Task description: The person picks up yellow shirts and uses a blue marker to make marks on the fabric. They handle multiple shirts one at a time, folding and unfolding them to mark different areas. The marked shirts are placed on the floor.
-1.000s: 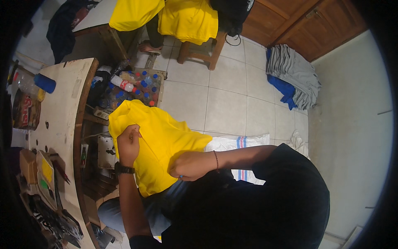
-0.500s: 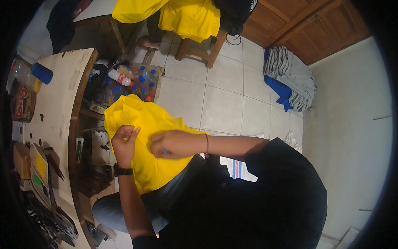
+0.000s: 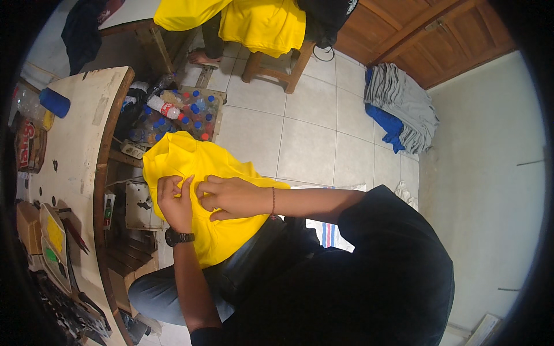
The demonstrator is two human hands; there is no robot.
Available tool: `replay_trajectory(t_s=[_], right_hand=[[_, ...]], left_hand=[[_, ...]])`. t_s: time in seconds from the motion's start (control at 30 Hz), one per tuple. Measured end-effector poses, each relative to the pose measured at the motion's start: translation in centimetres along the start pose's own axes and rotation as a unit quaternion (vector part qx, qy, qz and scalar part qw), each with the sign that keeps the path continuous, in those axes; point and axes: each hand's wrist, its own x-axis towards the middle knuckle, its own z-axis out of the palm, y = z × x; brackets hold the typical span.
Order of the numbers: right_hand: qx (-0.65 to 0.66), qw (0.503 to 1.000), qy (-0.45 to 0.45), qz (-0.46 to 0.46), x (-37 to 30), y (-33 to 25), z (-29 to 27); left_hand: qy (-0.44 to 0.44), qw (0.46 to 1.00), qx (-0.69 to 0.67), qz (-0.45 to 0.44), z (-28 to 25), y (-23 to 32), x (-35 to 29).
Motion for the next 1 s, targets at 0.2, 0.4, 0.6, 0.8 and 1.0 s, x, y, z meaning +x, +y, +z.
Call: replay_trajectory(t_s=[0.2,0.4,0.6,0.8,1.0], right_hand=[[-0.016,0.999,0.032,-0.008,0.6,0.9,0.1],[0.055,0.998,0.001,0.034,1.2,1.8,-0.2],[0.126,0.991,0.004,0.051,1.7,1.5,-1.7],[0.242,0.947,0.182,0.109,1.8,1.3,-2.0],[0.173,0.949,0.208,0.159,1.9,1.3,-1.4]], left_hand=[[0.002,1.000,-0.028,-0.003,-1.5,-0.2,-1.1],[-0.151,0.979,0.112,0.074,-4.1,1.9,-3.5],[-0.141,0.973,0.173,0.059,-4.2,1.8,-3.8],[-0.152,0.970,0.184,0.055,-4.1,1.8,-3.3],[-0.184,0.961,0.206,0.030,-4.5,2.3,-3.1]])
